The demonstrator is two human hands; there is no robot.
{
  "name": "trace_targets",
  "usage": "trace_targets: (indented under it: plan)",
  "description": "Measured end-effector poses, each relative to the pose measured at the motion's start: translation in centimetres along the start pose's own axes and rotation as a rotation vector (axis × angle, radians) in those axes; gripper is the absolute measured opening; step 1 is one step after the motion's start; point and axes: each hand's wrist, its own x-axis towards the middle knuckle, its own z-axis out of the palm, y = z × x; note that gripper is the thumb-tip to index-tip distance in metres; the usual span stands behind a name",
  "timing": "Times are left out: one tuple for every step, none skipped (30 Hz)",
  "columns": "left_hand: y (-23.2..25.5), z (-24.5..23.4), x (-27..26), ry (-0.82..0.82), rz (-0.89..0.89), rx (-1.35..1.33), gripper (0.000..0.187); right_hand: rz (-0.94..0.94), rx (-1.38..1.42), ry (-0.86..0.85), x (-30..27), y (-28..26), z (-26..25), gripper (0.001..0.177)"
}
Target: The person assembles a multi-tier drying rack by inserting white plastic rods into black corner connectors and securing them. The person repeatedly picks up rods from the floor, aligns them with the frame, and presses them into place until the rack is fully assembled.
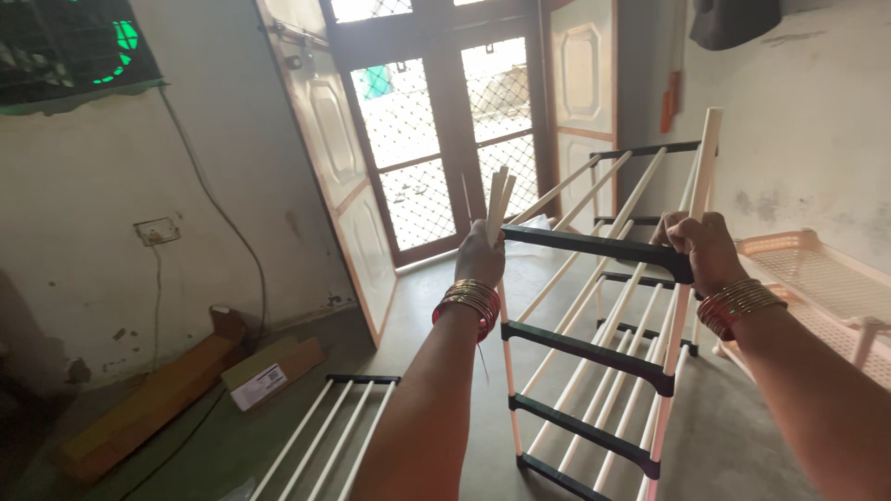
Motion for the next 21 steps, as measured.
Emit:
trace_targets:
  plan:
    - [0.0, 0.8, 0.0, 0.002, 0.029, -0.009, 0.016, -0.003, 0.016, 0.018, -0.1, 0.0, -0.3, 0.027]
    - [-0.1, 1.6, -0.1, 0.003, 0.001, -0.044, 0.017, -0.008, 0.031, 0.034, -0.2, -0.1, -0.7, 0.025]
    - [-0.1, 2.2, -0.1, 0.003, -0.027, -0.079, 0.018, 0.001, 0.015, 0.063, -0.4, -0.3, -1.2, 0.028]
    - [-0.2, 2.8, -0.1, 0.004, -0.056, -0.112, 0.018, 0.011, 0.0, 0.091, -0.6, -0.6, -1.6, 0.03]
    - [-0.2, 3.2, -0.1, 0.015, -0.053, -0.135, 0.018, 0.021, -0.015, 0.119, -0.7, -1.0, -1.9, 0.033]
    - [-0.3, 3.4, 0.1, 0.028, -0.049, -0.155, 0.019, 0.033, -0.085, 0.143, -0.8, -1.5, -2.0, 0.033]
    - [-0.4, 3.6, 0.2, 0.041, -0.045, -0.175, 0.019, 0.046, -0.155, 0.168, -0.8, -2.2, -2.2, 0.034]
    - [-0.3, 3.8, 0.4, 0.055, -0.033, -0.171, 0.022, 0.058, -0.223, 0.19, -0.7, -2.9, -2.3, 0.035]
    - [-0.3, 3.9, 0.6, 0.068, -0.022, -0.167, 0.025, 0.025, -0.272, 0.254, -0.3, -3.7, -2.5, 0.031]
    - [-0.2, 4.1, 0.7, 0.082, -0.011, -0.166, 0.028, -0.009, -0.324, 0.318, 0.2, -4.6, -2.6, 0.026]
    - [-0.2, 4.3, 0.9, 0.039, -0.052, -0.228, 0.029, -0.044, -0.375, 0.381, 0.6, -5.5, -2.7, 0.021]
    - [-0.2, 4.6, 1.0, -0.007, -0.094, -0.289, 0.029, -0.03, -0.303, 0.408, 0.7, -6.2, -2.9, 0.025]
    - [-0.2, 4.8, 1.1, -0.054, -0.135, -0.35, 0.03, -0.016, -0.231, 0.435, 1.0, -6.7, -2.8, 0.028]
    - [-0.4, 5.0, 1.3, -0.049, -0.097, -0.401, 0.031, 0.001, -0.16, 0.462, 1.0, -7.0, -2.6, 0.032]
    - [-0.5, 5.1, 1.5, -0.044, -0.058, -0.453, 0.033, 0.027, -0.147, 0.489, 1.0, -7.2, -2.3, 0.036]
    - [-0.7, 5.2, 1.5, -0.039, -0.021, -0.505, 0.036, 0.055, -0.134, 0.517, 1.1, -7.2, -1.9, 0.039]
    - [-0.8, 5.4, 1.6, -0.054, 0.004, -0.542, 0.035, 0.082, -0.122, 0.545, 1.0, -7.3, -1.7, 0.043]
    - [-0.8, 5.6, 2.0, -0.068, 0.032, -0.579, 0.034, 0.105, -0.099, 0.531, 1.1, -7.4, -1.6, 0.046]
    - [-0.7, 5.7, 2.3, -0.081, 0.059, -0.615, 0.033, 0.129, -0.076, 0.517, 1.2, -7.5, -1.5, 0.048]
    - [-0.5, 6.0, 2.4, -0.101, 0.112, -0.569, 0.034, 0.154, -0.053, 0.501, 1.2, -7.6, -1.4, 0.051]
    - [-0.3, 6.3, 2.4, -0.121, 0.165, -0.523, 0.035, 0.17, -0.068, 0.501, 1.2, -7.7, -1.4, 0.05]
